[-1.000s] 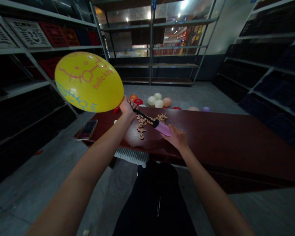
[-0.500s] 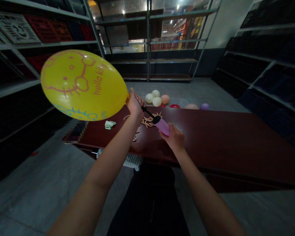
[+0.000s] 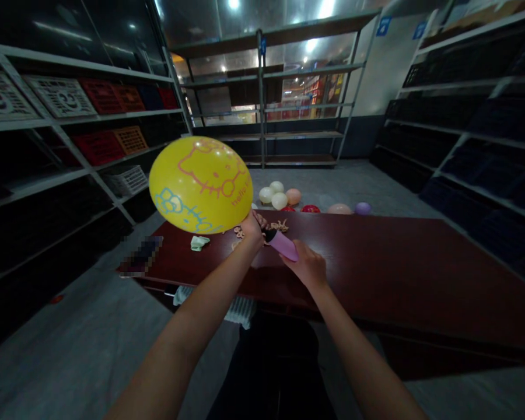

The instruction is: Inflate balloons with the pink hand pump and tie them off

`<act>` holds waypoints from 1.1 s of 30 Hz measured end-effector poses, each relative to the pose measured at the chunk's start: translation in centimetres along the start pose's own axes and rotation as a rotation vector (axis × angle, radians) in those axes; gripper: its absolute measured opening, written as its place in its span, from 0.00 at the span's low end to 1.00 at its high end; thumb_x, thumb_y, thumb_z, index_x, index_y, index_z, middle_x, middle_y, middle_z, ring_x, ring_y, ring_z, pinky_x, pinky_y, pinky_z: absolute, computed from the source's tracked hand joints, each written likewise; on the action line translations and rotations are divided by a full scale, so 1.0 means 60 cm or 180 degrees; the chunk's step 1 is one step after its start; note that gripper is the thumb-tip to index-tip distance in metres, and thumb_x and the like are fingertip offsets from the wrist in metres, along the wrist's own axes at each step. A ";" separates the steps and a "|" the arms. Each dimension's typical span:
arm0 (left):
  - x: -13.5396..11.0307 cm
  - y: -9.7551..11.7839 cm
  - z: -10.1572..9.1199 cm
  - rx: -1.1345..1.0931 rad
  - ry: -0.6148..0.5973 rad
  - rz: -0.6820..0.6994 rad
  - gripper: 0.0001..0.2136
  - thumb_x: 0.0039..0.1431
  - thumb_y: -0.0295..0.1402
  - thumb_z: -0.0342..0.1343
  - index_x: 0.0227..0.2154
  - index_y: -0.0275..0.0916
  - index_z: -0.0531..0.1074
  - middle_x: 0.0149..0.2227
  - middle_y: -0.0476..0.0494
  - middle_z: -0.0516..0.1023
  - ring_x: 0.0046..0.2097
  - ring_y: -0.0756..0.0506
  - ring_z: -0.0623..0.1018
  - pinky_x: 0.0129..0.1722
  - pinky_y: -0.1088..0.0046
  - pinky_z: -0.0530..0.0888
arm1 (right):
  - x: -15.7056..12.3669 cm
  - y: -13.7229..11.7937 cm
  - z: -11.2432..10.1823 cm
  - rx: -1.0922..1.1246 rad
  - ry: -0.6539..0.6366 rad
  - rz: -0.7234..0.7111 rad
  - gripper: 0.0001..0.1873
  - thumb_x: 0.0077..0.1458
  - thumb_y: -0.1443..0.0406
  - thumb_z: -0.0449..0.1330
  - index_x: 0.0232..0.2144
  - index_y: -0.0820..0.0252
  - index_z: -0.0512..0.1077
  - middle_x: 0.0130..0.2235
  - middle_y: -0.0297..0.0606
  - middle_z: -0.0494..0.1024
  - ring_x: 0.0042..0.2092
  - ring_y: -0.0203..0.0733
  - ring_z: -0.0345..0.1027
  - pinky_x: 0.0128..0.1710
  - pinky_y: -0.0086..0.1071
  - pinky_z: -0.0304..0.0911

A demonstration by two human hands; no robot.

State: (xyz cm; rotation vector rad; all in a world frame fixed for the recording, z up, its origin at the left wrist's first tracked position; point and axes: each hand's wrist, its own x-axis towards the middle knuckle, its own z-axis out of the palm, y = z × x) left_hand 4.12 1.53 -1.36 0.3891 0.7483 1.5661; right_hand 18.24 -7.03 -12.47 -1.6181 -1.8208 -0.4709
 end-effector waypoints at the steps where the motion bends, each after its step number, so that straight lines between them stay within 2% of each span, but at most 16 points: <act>1: 0.001 0.006 -0.007 -0.0009 0.0020 -0.0070 0.22 0.70 0.35 0.48 0.19 0.41 0.49 0.13 0.57 0.50 0.13 0.54 0.52 0.14 0.76 0.53 | -0.001 -0.002 -0.001 0.0011 -0.0033 -0.0045 0.21 0.59 0.51 0.59 0.46 0.59 0.73 0.35 0.40 0.81 0.33 0.42 0.73 0.29 0.32 0.53; 4: 0.002 0.024 -0.026 -0.0036 0.0059 -0.0104 0.22 0.70 0.37 0.47 0.20 0.41 0.50 0.14 0.57 0.50 0.13 0.53 0.53 0.15 0.75 0.53 | -0.004 -0.005 -0.004 0.0032 -0.0121 -0.0147 0.21 0.59 0.50 0.59 0.46 0.58 0.74 0.35 0.40 0.81 0.33 0.43 0.74 0.29 0.31 0.54; 7: 0.003 0.049 -0.041 -0.0082 0.0046 -0.0015 0.21 0.69 0.35 0.47 0.19 0.41 0.50 0.14 0.56 0.50 0.13 0.53 0.54 0.15 0.74 0.53 | -0.007 -0.007 -0.009 0.0043 -0.0150 -0.0212 0.22 0.60 0.49 0.58 0.47 0.58 0.74 0.36 0.41 0.82 0.34 0.43 0.75 0.30 0.31 0.55; 11: 0.009 0.104 -0.060 -0.0129 0.0071 0.0120 0.20 0.67 0.31 0.47 0.19 0.40 0.49 0.14 0.56 0.50 0.14 0.53 0.54 0.16 0.75 0.53 | -0.007 -0.009 -0.015 0.0065 -0.0194 -0.0362 0.23 0.60 0.49 0.59 0.48 0.59 0.74 0.38 0.42 0.83 0.35 0.43 0.75 0.31 0.32 0.57; 16: 0.025 0.184 -0.074 -0.0095 0.0107 0.0218 0.21 0.69 0.36 0.47 0.19 0.40 0.51 0.14 0.56 0.49 0.14 0.53 0.53 0.17 0.75 0.53 | -0.007 -0.011 -0.017 0.0058 -0.0192 -0.0479 0.21 0.60 0.50 0.60 0.46 0.59 0.75 0.37 0.41 0.83 0.34 0.43 0.76 0.31 0.33 0.58; 19: 0.033 0.209 -0.069 -0.0143 0.0250 0.0268 0.22 0.70 0.38 0.47 0.20 0.40 0.50 0.15 0.56 0.50 0.14 0.53 0.52 0.17 0.75 0.53 | -0.008 -0.009 -0.013 0.0113 -0.0148 -0.0479 0.21 0.59 0.51 0.61 0.47 0.60 0.74 0.38 0.40 0.83 0.34 0.43 0.76 0.31 0.33 0.59; 22: 0.037 0.205 -0.055 -0.0180 0.0285 0.0386 0.22 0.69 0.38 0.49 0.20 0.41 0.49 0.14 0.57 0.50 0.14 0.54 0.53 0.16 0.76 0.52 | -0.008 -0.006 -0.007 0.0177 -0.0073 -0.0408 0.22 0.59 0.50 0.61 0.47 0.60 0.74 0.39 0.42 0.83 0.35 0.44 0.76 0.32 0.33 0.60; 25: 0.041 0.181 -0.039 -0.0234 0.0285 0.0524 0.23 0.69 0.39 0.50 0.20 0.41 0.49 0.14 0.57 0.50 0.14 0.54 0.53 0.16 0.77 0.53 | -0.006 -0.002 -0.004 0.0080 0.0053 -0.0237 0.22 0.59 0.51 0.60 0.47 0.60 0.74 0.38 0.42 0.83 0.34 0.44 0.76 0.31 0.33 0.59; 29: 0.043 0.135 -0.017 -0.0255 0.0224 0.0461 0.24 0.69 0.41 0.52 0.20 0.41 0.49 0.14 0.58 0.49 0.14 0.55 0.52 0.16 0.77 0.51 | -0.003 0.002 -0.003 -0.0108 0.0073 -0.0071 0.21 0.59 0.51 0.60 0.45 0.59 0.74 0.35 0.41 0.82 0.32 0.43 0.74 0.30 0.33 0.56; 33: 0.033 0.073 0.004 -0.0175 0.0129 0.0278 0.24 0.69 0.42 0.51 0.20 0.40 0.50 0.14 0.57 0.50 0.13 0.55 0.52 0.15 0.77 0.51 | -0.001 0.002 -0.005 -0.0115 0.0009 0.0077 0.21 0.59 0.50 0.59 0.45 0.60 0.74 0.34 0.41 0.81 0.32 0.43 0.73 0.30 0.34 0.55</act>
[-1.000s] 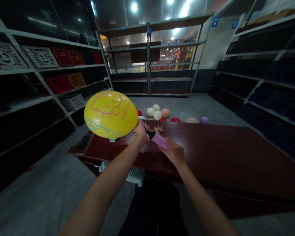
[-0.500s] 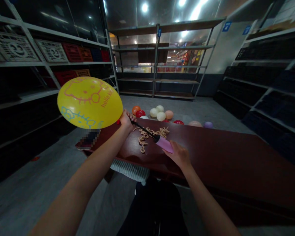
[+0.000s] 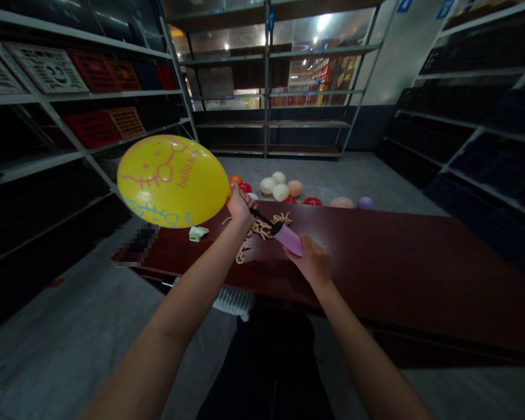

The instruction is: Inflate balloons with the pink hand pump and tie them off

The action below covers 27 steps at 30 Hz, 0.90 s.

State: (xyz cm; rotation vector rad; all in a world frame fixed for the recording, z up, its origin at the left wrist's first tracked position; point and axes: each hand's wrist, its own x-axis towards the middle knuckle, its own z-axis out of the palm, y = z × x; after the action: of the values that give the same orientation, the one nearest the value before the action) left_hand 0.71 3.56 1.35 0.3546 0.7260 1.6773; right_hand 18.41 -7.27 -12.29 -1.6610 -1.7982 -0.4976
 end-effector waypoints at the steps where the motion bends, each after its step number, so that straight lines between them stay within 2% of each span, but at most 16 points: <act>1: -0.006 -0.018 0.003 0.0037 -0.0027 -0.0029 0.23 0.70 0.42 0.50 0.20 0.40 0.50 0.14 0.57 0.50 0.13 0.55 0.52 0.15 0.76 0.51 | 0.000 0.000 0.000 0.0013 -0.0020 0.0030 0.21 0.59 0.50 0.59 0.45 0.60 0.74 0.34 0.41 0.81 0.32 0.44 0.73 0.30 0.34 0.54; 6: -0.032 -0.090 0.014 0.0248 -0.0136 -0.0156 0.22 0.70 0.38 0.48 0.20 0.41 0.49 0.12 0.57 0.50 0.12 0.54 0.54 0.15 0.75 0.51 | 0.002 0.001 0.000 -0.0027 0.0003 0.0184 0.23 0.60 0.50 0.59 0.47 0.61 0.73 0.36 0.43 0.82 0.32 0.44 0.73 0.30 0.34 0.54; 10: -0.036 -0.095 0.011 0.0265 -0.0158 -0.0214 0.21 0.69 0.35 0.46 0.19 0.42 0.48 0.12 0.57 0.50 0.12 0.53 0.53 0.15 0.74 0.51 | 0.003 0.000 0.000 0.0025 0.0014 0.0161 0.21 0.60 0.50 0.59 0.46 0.60 0.73 0.37 0.42 0.82 0.33 0.44 0.74 0.29 0.34 0.54; 14: -0.026 -0.066 -0.014 0.0251 0.0010 -0.0360 0.20 0.67 0.32 0.48 0.20 0.41 0.48 0.13 0.57 0.49 0.13 0.54 0.52 0.15 0.74 0.51 | 0.005 -0.008 -0.003 0.0039 -0.0142 -0.0031 0.20 0.59 0.51 0.60 0.44 0.58 0.74 0.34 0.40 0.81 0.32 0.43 0.73 0.28 0.33 0.52; 19: -0.006 -0.021 -0.053 0.0097 -0.0007 -0.0405 0.20 0.68 0.33 0.47 0.20 0.41 0.48 0.14 0.57 0.47 0.14 0.54 0.51 0.16 0.75 0.52 | 0.004 -0.012 -0.008 0.0055 -0.0285 -0.0245 0.21 0.59 0.50 0.61 0.46 0.58 0.74 0.36 0.39 0.82 0.33 0.42 0.74 0.29 0.32 0.52; 27: 0.001 0.083 -0.075 0.0036 0.0279 -0.0233 0.18 0.64 0.28 0.47 0.20 0.40 0.47 0.14 0.57 0.48 0.14 0.54 0.52 0.17 0.76 0.51 | -0.001 -0.012 -0.011 0.0210 -0.0349 -0.0432 0.22 0.58 0.51 0.63 0.48 0.58 0.74 0.39 0.41 0.83 0.36 0.44 0.76 0.32 0.32 0.56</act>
State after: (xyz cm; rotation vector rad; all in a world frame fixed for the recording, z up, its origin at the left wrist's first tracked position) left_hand -5.82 1.96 1.09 0.2607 0.8045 1.6279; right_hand 17.82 -7.83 -11.73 -1.5553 -1.9952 -0.4081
